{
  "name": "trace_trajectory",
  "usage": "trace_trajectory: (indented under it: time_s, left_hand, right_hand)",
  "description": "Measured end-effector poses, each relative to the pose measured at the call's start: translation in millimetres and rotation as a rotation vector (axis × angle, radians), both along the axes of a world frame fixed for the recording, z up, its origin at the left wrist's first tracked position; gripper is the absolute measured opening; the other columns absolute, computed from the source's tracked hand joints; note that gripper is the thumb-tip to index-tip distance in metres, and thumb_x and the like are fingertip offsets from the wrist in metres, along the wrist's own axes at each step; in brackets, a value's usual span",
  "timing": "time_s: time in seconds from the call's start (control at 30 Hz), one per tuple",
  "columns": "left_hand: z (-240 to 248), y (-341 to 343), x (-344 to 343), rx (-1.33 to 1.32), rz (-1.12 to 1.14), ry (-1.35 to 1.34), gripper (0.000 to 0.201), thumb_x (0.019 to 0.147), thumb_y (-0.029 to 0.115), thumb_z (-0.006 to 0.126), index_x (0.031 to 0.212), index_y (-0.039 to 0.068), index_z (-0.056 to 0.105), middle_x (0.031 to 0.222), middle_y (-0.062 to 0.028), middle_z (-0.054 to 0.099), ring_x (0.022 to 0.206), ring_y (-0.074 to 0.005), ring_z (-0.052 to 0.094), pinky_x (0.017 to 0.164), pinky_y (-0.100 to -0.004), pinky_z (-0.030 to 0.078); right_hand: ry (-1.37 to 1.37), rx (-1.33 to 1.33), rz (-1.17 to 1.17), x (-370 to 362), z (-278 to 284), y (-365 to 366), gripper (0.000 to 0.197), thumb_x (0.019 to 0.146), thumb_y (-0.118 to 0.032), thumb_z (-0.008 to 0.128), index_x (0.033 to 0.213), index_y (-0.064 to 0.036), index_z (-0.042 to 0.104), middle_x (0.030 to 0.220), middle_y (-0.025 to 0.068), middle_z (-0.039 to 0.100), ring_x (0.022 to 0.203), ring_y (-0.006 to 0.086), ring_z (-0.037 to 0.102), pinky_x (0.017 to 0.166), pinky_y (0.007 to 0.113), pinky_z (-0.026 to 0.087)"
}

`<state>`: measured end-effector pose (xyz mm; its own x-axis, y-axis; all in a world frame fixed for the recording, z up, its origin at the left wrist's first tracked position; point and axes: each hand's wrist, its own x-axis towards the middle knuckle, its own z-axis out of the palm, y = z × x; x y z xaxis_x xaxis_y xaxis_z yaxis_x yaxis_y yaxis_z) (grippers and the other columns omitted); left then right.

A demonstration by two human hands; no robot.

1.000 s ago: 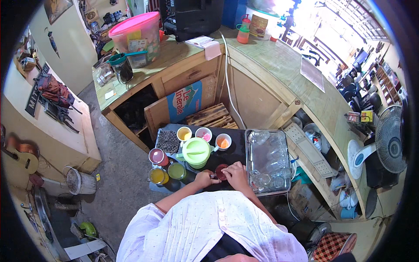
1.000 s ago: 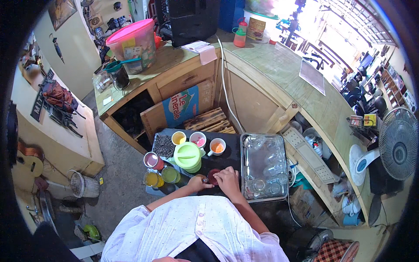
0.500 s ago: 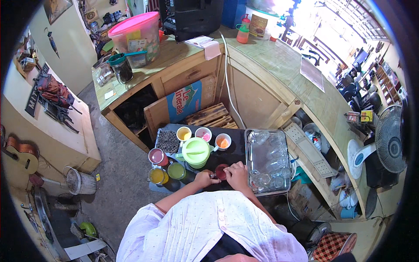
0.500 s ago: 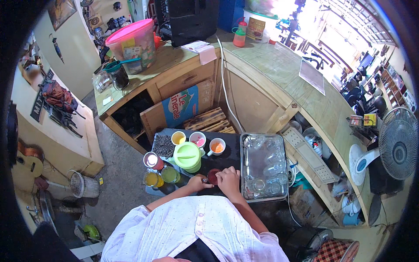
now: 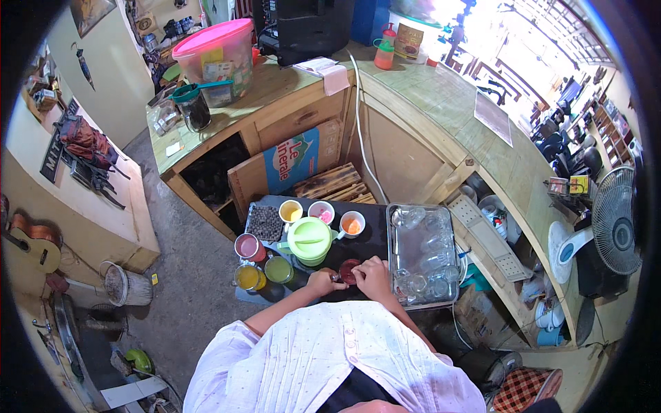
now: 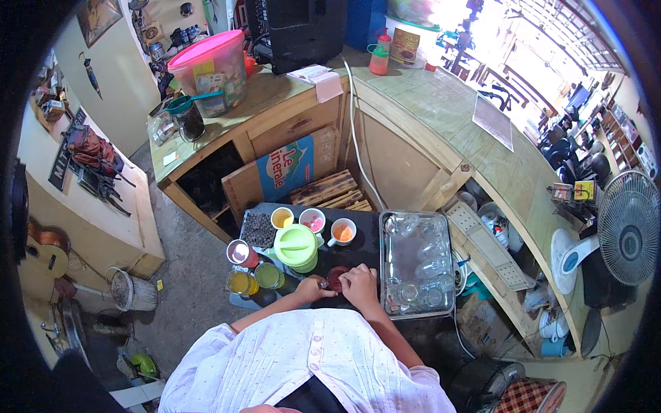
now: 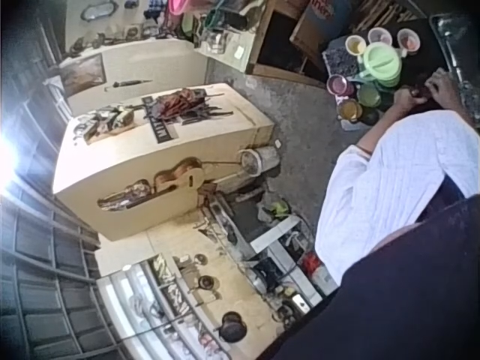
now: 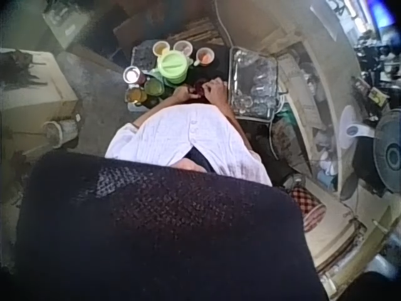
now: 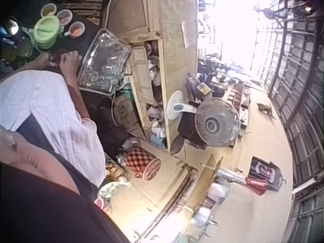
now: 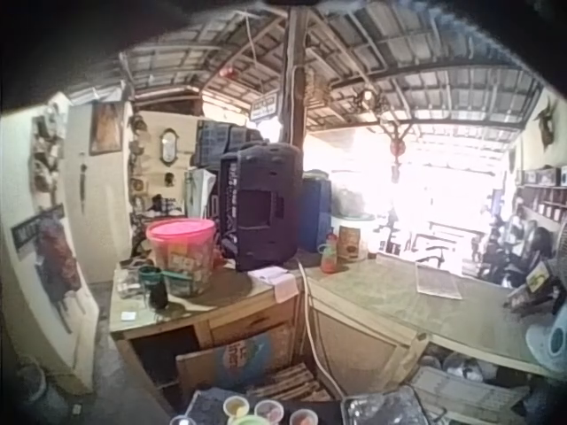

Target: Preparing a beverage by mixing powders and liquids in a cup.

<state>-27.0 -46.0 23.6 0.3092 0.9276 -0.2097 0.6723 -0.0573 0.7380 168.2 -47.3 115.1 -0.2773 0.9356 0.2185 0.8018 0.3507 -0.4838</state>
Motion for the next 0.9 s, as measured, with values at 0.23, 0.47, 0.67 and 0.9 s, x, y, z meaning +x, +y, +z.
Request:
trace_trajectory:
  time_s: [0.23,0.47,0.67,0.9]
  left_hand:
    - [5.3,2.3,0.3,-0.056,-0.035,0.036,0.057,0.066,0.062,0.078,0.074,0.006,0.066,0.077,-0.0142,0.067,0.074,-0.0348,0.066,0.065,-0.0435,0.051]
    - [5.7,3.4,0.7,-0.062,-0.045,0.056,0.058,0.065,0.063,0.079,0.075,0.007,0.067,0.078,-0.014,0.068,0.077,-0.0344,0.067,0.067,-0.0431,0.052]
    - [1.4,3.3,0.6,-0.064,-0.026,0.039,0.058,0.064,0.062,0.079,0.076,0.007,0.067,0.079,-0.014,0.068,0.077,-0.0338,0.067,0.067,-0.0431,0.052]
    - [0.1,3.8,-1.0,-0.05,-0.043,0.02,0.058,0.064,0.062,0.079,0.076,0.007,0.067,0.079,-0.0138,0.068,0.076,-0.0331,0.067,0.066,-0.0421,0.052]
  right_hand:
    - [0.003,-0.006,-0.004,-1.6,0.0,1.3,0.007,0.078,-0.018,0.07,0.077,-0.0139,0.075,0.078,0.0011,0.066,0.086,0.0221,0.058,0.076,0.04,0.039]
    - [0.01,0.073,-0.032,-4.0,-1.6,0.5,0.008,0.078,-0.019,0.07,0.076,-0.0134,0.075,0.076,0.0011,0.066,0.084,0.0221,0.058,0.076,0.039,0.04]
    - [-0.003,0.075,-0.042,-5.0,-1.5,0.8,0.008,0.078,-0.019,0.07,0.076,-0.0136,0.075,0.076,0.0008,0.066,0.085,0.0213,0.058,0.076,0.039,0.04]
    - [0.028,0.134,-0.049,-7.9,0.1,2.4,0.006,0.076,-0.018,0.07,0.074,-0.0143,0.075,0.076,0.0001,0.065,0.086,0.0211,0.057,0.076,0.039,0.039]
